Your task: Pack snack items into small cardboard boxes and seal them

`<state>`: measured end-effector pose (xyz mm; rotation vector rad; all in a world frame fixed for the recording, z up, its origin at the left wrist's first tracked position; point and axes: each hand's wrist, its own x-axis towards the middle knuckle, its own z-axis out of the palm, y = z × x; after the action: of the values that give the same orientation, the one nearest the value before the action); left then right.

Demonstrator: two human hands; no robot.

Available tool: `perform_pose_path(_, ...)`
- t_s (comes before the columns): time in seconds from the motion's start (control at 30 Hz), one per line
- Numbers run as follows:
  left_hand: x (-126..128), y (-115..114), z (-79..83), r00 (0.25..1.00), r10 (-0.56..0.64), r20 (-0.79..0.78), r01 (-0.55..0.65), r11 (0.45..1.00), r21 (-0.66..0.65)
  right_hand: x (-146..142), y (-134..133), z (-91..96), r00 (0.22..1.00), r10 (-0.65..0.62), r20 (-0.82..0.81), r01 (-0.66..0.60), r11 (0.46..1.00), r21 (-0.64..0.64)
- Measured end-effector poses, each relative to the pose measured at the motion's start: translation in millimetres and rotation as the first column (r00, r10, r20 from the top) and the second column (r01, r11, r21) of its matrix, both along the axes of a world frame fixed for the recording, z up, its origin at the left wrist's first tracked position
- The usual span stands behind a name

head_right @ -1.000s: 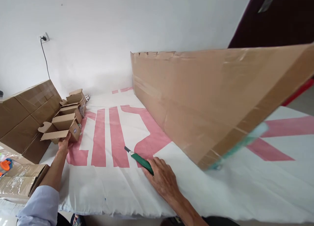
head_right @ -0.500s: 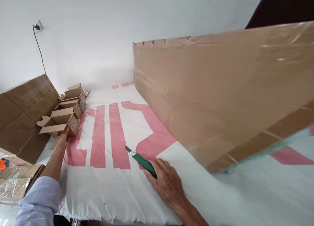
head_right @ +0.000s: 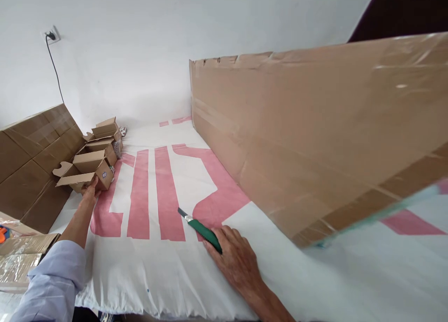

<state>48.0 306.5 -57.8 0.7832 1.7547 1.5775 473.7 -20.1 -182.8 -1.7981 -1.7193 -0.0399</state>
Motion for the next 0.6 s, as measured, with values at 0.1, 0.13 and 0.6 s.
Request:
perform_pose_path(0.1, 3, 1, -2.2, 1.0, -0.005, 0.012, 0.005, 1.0, 0.017, 0, 0, 0.1, 1.0, -0.001, 0.008, 0.001, 1.0, 0.0)
perform_pose_path(0.13, 3, 1, -2.4, 1.0, -0.006, 0.016, 0.006, 1.0, 0.021, 0, 0, -0.1, 1.0, -0.003, 0.012, 0.003, 1.0, 0.0)
perform_pose_path(0.6, 5, -4, 4.2, 0.999, -0.034, 0.025, 0.034, 0.999, -0.004, -1, 6, -8.2, 0.998, -0.027, 0.055, 0.025, 0.999, 0.031)
